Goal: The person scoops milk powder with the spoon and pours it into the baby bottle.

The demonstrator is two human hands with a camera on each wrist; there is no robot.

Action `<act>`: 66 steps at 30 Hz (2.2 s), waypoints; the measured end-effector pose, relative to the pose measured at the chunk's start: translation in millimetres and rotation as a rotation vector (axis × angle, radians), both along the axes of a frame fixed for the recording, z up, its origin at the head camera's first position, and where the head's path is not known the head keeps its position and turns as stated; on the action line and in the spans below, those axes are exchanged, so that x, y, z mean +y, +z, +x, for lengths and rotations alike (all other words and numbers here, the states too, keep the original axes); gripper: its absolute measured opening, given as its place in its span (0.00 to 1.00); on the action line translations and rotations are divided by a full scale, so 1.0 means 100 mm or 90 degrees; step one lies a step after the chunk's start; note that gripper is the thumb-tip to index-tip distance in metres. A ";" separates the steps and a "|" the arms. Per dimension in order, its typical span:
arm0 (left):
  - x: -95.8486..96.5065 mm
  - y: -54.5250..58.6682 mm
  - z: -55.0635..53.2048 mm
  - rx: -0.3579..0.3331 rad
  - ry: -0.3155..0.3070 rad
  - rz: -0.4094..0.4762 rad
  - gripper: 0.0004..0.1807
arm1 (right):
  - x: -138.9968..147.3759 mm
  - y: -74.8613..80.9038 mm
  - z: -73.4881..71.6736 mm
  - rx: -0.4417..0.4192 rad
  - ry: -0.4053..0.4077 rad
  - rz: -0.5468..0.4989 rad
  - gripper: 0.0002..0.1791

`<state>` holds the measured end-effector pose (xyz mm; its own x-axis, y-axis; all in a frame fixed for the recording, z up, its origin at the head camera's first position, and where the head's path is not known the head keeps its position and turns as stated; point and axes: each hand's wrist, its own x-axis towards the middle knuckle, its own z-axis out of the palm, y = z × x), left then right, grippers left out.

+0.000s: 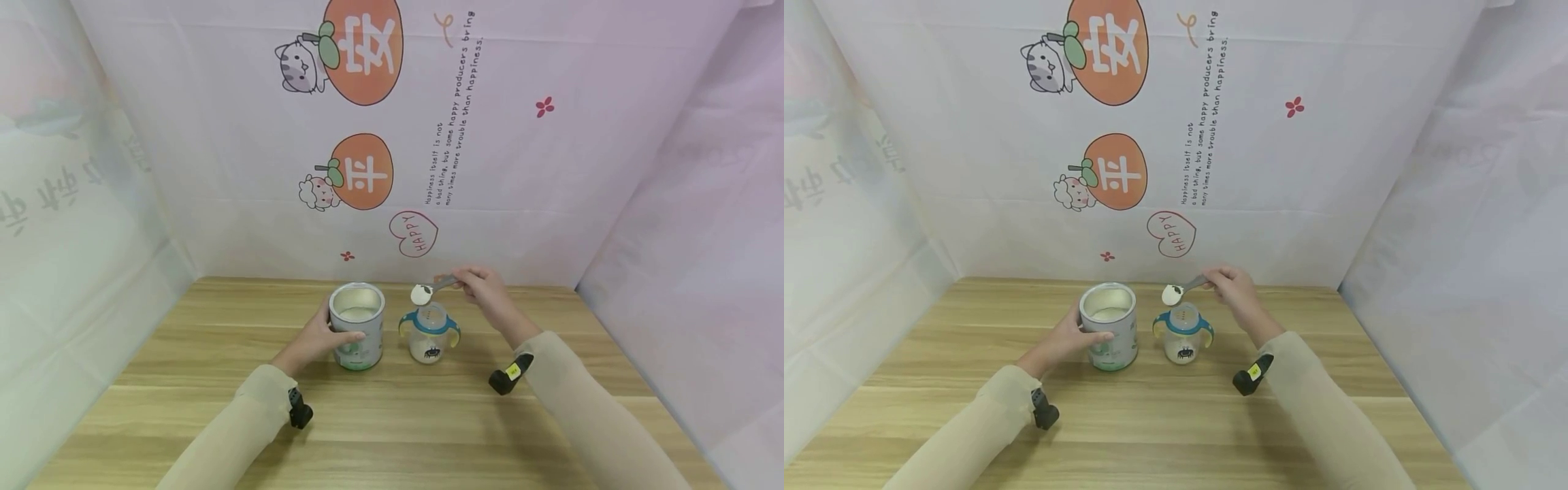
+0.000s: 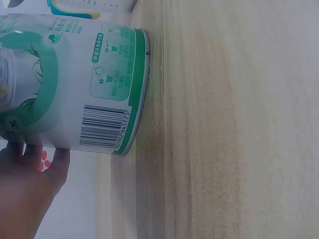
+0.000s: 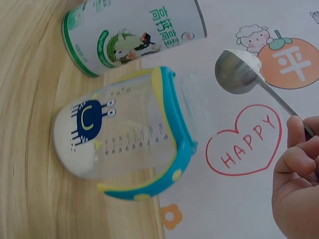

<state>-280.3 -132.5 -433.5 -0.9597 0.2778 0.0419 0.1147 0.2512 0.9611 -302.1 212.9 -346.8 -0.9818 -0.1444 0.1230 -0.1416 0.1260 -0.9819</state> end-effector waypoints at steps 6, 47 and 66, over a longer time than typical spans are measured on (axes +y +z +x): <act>0.01 0.00 -0.03 -0.007 -0.006 0.006 0.58 | 0.12 -0.03 0.02 0.005 -0.007 0.014 0.17; 0.00 -0.01 -0.04 -0.015 -0.036 0.047 0.59 | 0.13 -0.15 0.19 0.169 -0.071 0.286 0.20; 0.01 0.02 -0.03 -0.003 -0.046 0.054 0.57 | 0.03 -0.23 0.28 0.552 -0.063 0.398 0.02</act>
